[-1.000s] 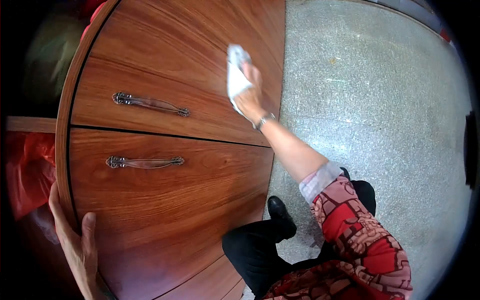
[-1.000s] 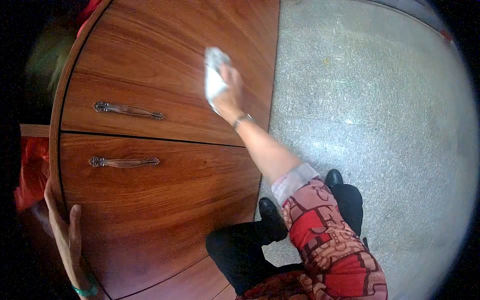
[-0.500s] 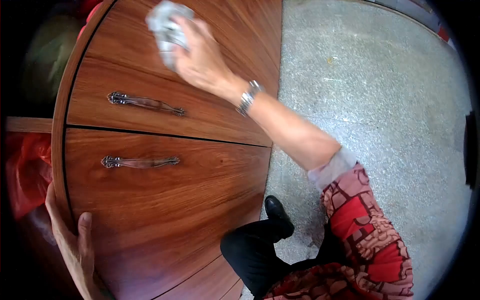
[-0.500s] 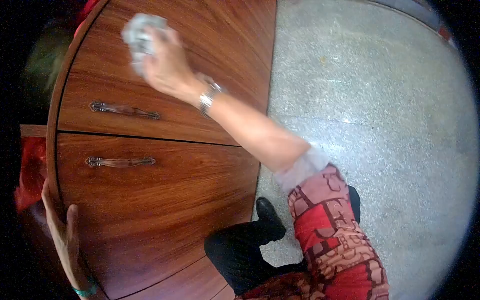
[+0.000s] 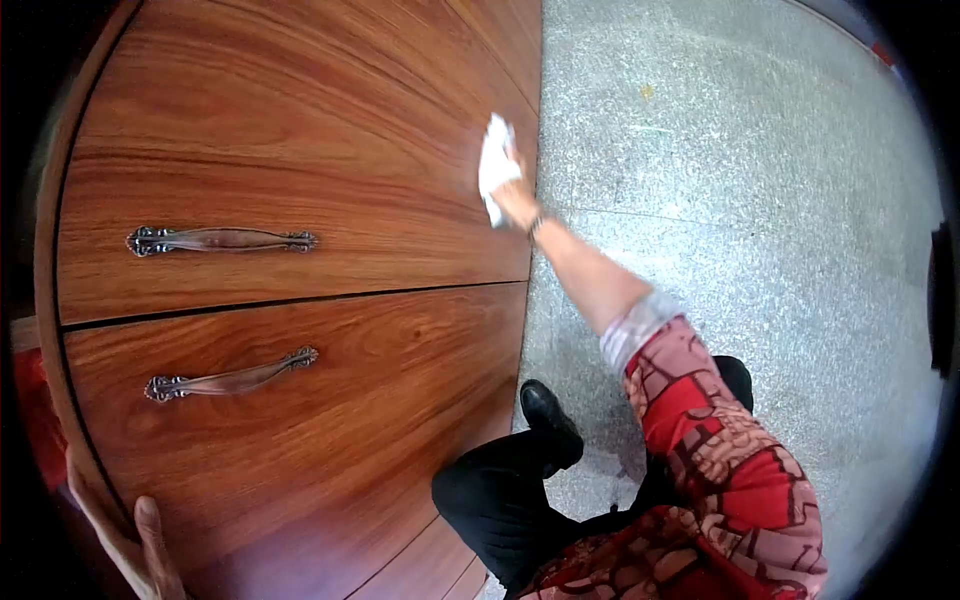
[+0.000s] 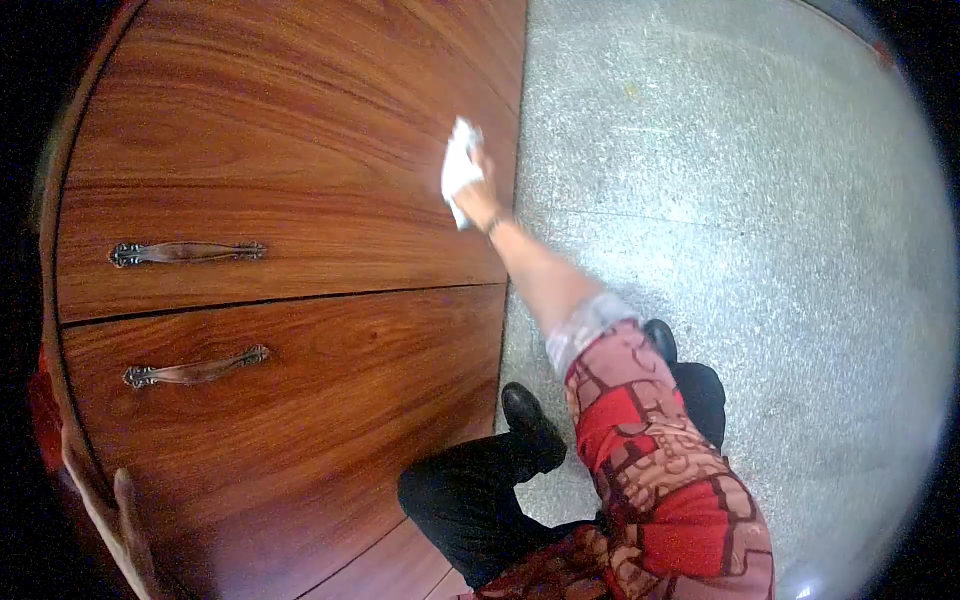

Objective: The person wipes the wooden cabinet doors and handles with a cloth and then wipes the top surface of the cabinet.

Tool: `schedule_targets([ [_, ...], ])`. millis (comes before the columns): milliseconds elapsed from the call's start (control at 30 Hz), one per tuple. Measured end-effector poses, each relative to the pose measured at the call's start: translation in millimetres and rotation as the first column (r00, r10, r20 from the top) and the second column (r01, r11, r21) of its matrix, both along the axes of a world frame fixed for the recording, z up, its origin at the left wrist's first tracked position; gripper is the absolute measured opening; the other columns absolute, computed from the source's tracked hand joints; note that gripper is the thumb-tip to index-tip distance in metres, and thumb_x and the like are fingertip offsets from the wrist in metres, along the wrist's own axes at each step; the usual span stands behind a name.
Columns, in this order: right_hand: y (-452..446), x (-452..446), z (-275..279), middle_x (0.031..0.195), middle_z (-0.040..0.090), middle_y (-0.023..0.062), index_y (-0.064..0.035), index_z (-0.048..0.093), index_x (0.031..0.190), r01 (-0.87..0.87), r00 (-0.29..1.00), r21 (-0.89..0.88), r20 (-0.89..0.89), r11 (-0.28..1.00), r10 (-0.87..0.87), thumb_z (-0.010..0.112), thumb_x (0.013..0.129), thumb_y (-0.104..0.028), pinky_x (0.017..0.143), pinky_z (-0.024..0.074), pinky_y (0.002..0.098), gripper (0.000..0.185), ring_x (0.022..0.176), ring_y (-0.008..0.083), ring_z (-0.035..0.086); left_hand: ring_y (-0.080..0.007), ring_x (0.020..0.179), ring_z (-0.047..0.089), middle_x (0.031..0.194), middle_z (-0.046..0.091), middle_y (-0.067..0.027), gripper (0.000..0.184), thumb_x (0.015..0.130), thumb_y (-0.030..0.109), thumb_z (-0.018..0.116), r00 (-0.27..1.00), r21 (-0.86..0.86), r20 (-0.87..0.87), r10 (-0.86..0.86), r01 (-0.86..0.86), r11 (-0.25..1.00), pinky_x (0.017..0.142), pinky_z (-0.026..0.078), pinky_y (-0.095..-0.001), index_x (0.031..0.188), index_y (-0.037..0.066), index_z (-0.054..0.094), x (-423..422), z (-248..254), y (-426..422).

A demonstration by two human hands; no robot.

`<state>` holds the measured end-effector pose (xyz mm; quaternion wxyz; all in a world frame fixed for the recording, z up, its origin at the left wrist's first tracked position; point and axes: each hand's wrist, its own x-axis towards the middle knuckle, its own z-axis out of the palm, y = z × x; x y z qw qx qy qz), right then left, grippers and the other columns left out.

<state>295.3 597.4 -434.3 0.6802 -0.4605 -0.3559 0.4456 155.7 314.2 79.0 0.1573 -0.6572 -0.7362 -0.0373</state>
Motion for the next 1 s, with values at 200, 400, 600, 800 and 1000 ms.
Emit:
schedule_targets([
  [200,-156,-63,-64,0.131,0.031,0.0186,-0.0050,0.031,0.138,-0.158,0.984,-0.488,-0.005,0.858,0.178,0.058,0.080,-0.015,0.092,0.0414,0.0397,0.065,0.113,0.0319,0.044,-0.0312,0.133,0.031,0.143,0.035,-0.0190,0.065,0.090,0.025,0.058,0.996,0.049,0.067,-0.058,0.055,0.997,0.109,0.023,-0.0413,0.143,0.003,0.028,-8,0,-1],
  [400,-196,-56,153,0.129,0.037,0.0197,-0.0155,0.031,0.139,-0.024,0.965,0.299,0.257,0.954,-0.057,0.057,0.088,-0.019,0.103,0.0355,0.0510,0.057,0.122,0.0341,0.037,-0.0299,0.133,0.033,0.144,0.034,-0.0181,0.064,0.092,0.027,0.058,0.995,-0.016,0.016,-0.098,0.098,0.995,0.110,0.024,-0.0408,0.143,0.004,0.028,0,1,0],
  [600,-149,-48,157,0.136,0.034,0.0138,-0.0220,0.036,0.132,-0.095,0.871,0.603,0.436,0.792,-0.228,0.061,0.083,-0.041,0.102,0.0255,0.0631,0.058,0.128,0.0337,0.034,-0.0298,0.134,0.031,0.145,0.032,-0.0177,0.064,0.092,0.027,0.057,0.998,-0.019,-0.005,-0.070,0.070,0.997,0.110,0.024,-0.0407,0.143,0.005,0.027,-10,1,-2],
  [800,-137,-45,0,0.111,0.049,0.0131,-0.0053,0.041,0.123,-0.017,0.999,-0.254,-0.049,0.967,0.005,0.044,0.096,-0.032,0.083,0.0476,0.0380,0.038,0.101,0.0235,0.052,-0.0295,0.136,0.026,0.147,0.028,-0.0181,0.062,0.093,0.025,0.055,0.997,0.020,-0.071,-0.042,0.044,0.999,0.110,0.022,-0.0400,0.144,0.005,0.026,-14,1,-2],
  [1000,-217,-104,-51,0.114,0.047,0.0116,-0.0070,0.036,0.129,0.020,0.996,-0.472,0.084,0.881,0.022,0.048,0.095,-0.022,0.084,0.0483,0.0356,0.039,0.095,0.0230,0.055,-0.0292,0.135,0.029,0.145,0.033,-0.0185,0.061,0.093,0.026,0.055,0.996,0.051,-0.043,-0.075,0.077,0.996,0.110,0.022,-0.0394,0.143,0.003,0.029,-11,-3,-1],
])
